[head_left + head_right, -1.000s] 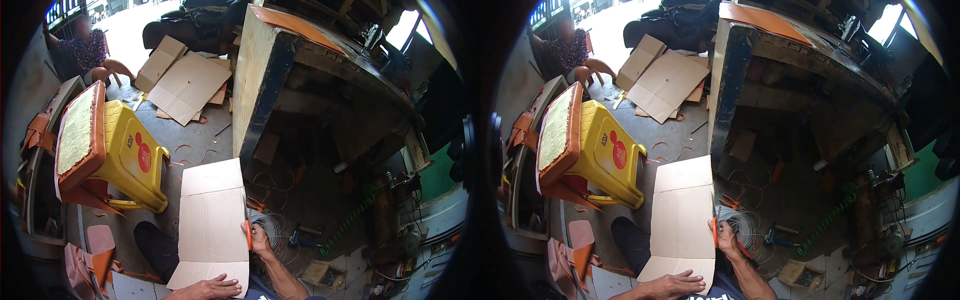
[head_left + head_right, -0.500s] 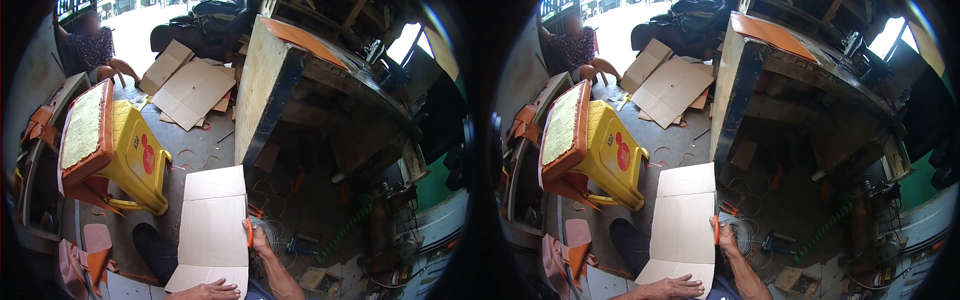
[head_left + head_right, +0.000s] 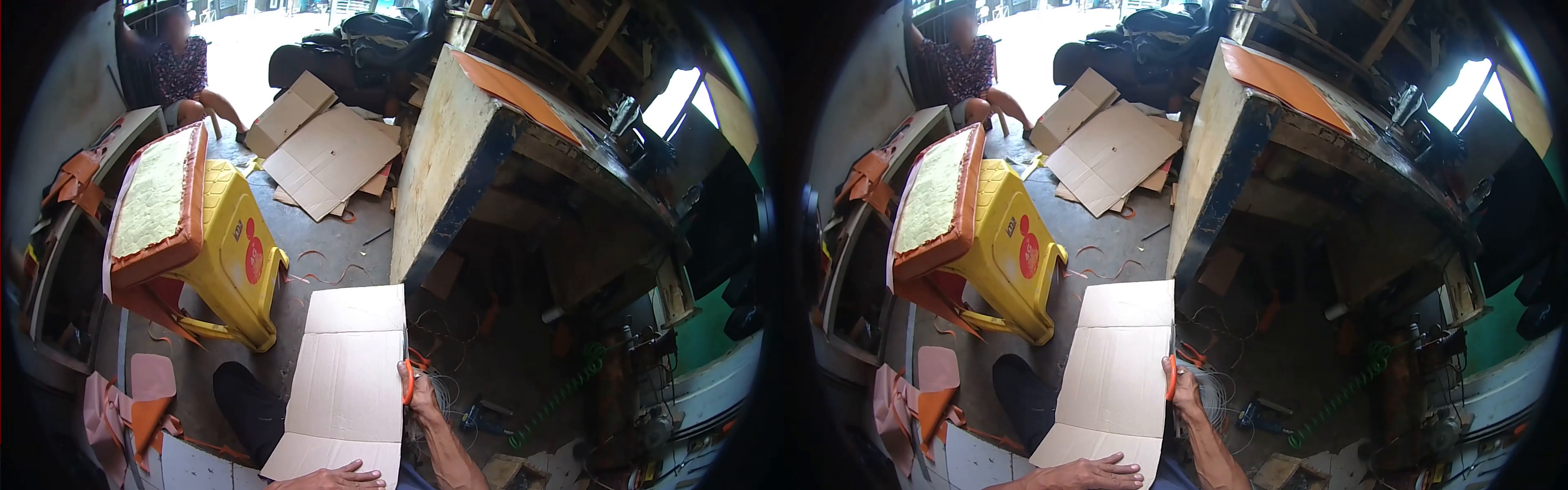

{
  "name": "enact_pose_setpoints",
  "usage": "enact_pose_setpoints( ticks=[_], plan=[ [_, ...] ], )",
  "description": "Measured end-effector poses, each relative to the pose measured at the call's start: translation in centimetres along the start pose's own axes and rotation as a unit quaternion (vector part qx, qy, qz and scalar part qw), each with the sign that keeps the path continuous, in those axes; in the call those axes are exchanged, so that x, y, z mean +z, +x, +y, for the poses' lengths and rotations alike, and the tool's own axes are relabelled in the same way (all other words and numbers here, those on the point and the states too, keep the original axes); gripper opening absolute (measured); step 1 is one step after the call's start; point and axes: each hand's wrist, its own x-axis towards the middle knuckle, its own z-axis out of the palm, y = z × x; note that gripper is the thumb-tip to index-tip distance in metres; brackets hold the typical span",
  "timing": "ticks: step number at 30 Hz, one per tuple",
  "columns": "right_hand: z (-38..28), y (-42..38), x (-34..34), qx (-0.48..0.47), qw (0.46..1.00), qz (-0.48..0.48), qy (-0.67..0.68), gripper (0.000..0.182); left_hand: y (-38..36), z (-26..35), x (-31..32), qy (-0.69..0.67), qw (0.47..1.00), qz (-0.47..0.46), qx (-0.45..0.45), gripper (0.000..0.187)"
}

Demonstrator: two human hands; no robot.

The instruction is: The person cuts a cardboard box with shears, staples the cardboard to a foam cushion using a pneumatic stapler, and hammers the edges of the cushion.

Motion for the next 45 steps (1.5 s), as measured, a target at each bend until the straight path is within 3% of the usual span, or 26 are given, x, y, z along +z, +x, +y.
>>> enact_pose_setpoints(
  ticks=[4, 8, 10, 13, 17, 19, 20, 25, 31, 32, 36, 41, 45],
  plan=[
    [-1.6, 0.2, -0.1, 0.041, 0.999, -0.01, 0.035, 0.044, -0.2, 0.6, -0.2, -0.011, 1.0, -0.001, -0.004, 0.042],
    [-1.6, 0.4, 0.1, -0.011, 1.0, -0.011, -0.001, 0.044, -0.5, 0.6, -0.2, -0.004, 1.0, 0.009, -0.001, 0.042],
    [-2.3, 0.2, 0.4, -0.004, 0.999, 0.002, -0.043, 0.055, -0.6, 0.6, -0.3, -0.007, 1.0, 0.012, 0.0, 0.042],
    [-1.0, 1.5, 0.5, 0.06, 0.998, -0.015, -0.026, 0.046, -0.7, 0.8, -0.3, -0.02, 1.0, 0.004, -0.012, 0.042],
    [-0.9, 1.4, 0.3, 0.072, 0.996, -0.014, -0.054, 0.046, -1.1, 0.7, -0.3, -0.021, 1.0, 0.008, -0.011, 0.042],
    [-0.1, 1.2, 0.4, -0.041, 0.991, 0.009, -0.13, 0.055, -1.3, 0.6, -0.1, -0.034, 0.999, 0.009, -0.013, 0.042],
    [0.3, 1.2, 0.3, -0.041, 0.99, 0.007, -0.132, 0.055, -1.4, 0.6, -0.1, -0.035, 0.999, 0.012, -0.014, 0.042],
    [-3.9, 0.6, 0.9, 0.028, 0.999, -0.002, -0.034, 0.049, -1.5, 0.6, 0.0, -0.023, 1.0, 0.0, -0.004, 0.042],
    [-2.2, 1.8, 1.3, -0.014, 1.0, -0.006, -0.001, 0.051, -2.0, 0.5, 0.2, -0.02, 1.0, 0.011, 0.004, 0.044],
    [-2.8, 1.8, 1.3, 0.015, 1.0, -0.01, 0.021, 0.052, -2.1, 0.4, 0.5, -0.02, 1.0, 0.012, 0.003, 0.044],
    [-2.2, 3.1, 1.0, 0.051, 0.999, 0.005, 0.004, 0.055, -2.2, 0.4, 0.7, -0.003, 1.0, 0.018, 0.007, 0.044],
    [-4.5, 2.2, 1.4, -0.005, 0.999, 0.009, -0.035, 0.057, -2.4, 0.6, 0.8, -0.012, 1.0, 0.021, 0.001, 0.043],
    [0.9, 6.1, 0.4, -0.007, 0.994, 0.034, -0.107, 0.059, -2.6, 0.6, 1.0, -0.002, 1.0, 0.027, 0.004, 0.042]
  ],
)
